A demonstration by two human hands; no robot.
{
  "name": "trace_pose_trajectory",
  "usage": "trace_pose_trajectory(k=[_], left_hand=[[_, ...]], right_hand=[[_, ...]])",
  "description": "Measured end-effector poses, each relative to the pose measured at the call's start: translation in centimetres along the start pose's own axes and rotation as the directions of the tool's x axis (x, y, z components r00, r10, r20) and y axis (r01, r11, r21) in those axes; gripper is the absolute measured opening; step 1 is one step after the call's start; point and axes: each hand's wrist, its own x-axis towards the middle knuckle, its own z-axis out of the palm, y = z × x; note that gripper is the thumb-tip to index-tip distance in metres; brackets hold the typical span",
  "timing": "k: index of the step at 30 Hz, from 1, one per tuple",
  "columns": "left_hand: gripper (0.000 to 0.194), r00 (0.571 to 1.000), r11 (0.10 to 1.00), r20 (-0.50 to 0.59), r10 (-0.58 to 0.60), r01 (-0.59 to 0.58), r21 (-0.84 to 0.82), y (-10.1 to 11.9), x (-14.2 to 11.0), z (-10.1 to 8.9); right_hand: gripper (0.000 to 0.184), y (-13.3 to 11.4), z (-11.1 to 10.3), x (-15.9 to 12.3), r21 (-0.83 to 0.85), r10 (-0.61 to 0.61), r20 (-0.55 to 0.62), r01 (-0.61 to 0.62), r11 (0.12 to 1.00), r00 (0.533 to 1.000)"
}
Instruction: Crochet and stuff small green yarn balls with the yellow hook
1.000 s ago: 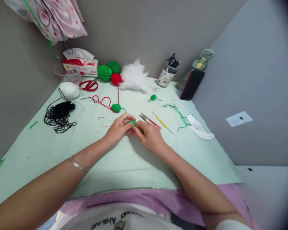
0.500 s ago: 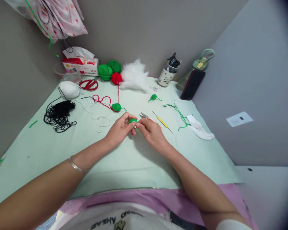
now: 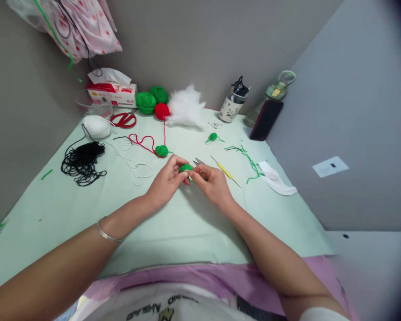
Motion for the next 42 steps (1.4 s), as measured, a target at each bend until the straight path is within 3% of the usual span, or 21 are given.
trace_pose_trajectory(k=[5, 11, 16, 23, 29, 33, 37, 42], left_hand=[[0.019, 0.999, 1.000, 0.032, 0.001, -0.001, -0.005, 0.3, -0.2, -0.1], [0.014, 0.999, 0.999, -0.041, -0.027, 0.028, 0.016, -0.4, 0.0, 0.0], [0.018, 0.993, 0.997, -0.088, -0.073, 0.075, 0.026, -0.7, 0.5, 0.3], [0.012, 0.974, 0.971, 0.036, -0.223, 0.226, -0.077, -0.2, 0.2, -0.3], [0.029, 0.952, 0.958, 0.197, -0.234, 0.260, -0.120, 0.6, 0.5, -1.3], [0.033, 0.964, 0.985, 0.217, -0.153, 0.166, -0.045, 0.8, 0.5, -1.8], [0.041, 0.986, 0.995, 0.158, 0.057, -0.069, 0.072, 0.7, -0.1, -1.7], [0.024, 0.933, 0.915, 0.202, 0.296, -0.338, 0.220, 0.5, -0.4, -1.5]], right_hand=[[0.030, 0.2, -0.4, 0.3, -0.020, -0.011, -0.056, 0.010, 1.000, 0.998], [0.020, -0.5, 0.4, -0.8, -0.218, -0.141, 0.073, 0.153, 0.964, 0.987], [0.016, -0.9, 1.0, -1.7, -0.273, -0.131, 0.124, 0.160, 0.949, 0.984], [0.016, -0.4, 0.5, -0.5, -0.138, -0.044, 0.071, 0.053, 0.989, 0.997], [0.032, 0.1, -0.9, 0.5, 0.205, 0.089, 0.119, -0.113, 0.972, 0.989], [0.032, 0.3, -1.4, 0.9, 0.450, 0.157, 0.218, -0.242, 0.860, 0.963], [0.030, 0.7, -1.9, 1.3, 0.582, 0.158, 0.370, -0.362, 0.728, 0.915], [0.029, 1.1, -2.4, 1.6, 0.619, 0.126, 0.476, -0.434, 0.655, 0.870]])
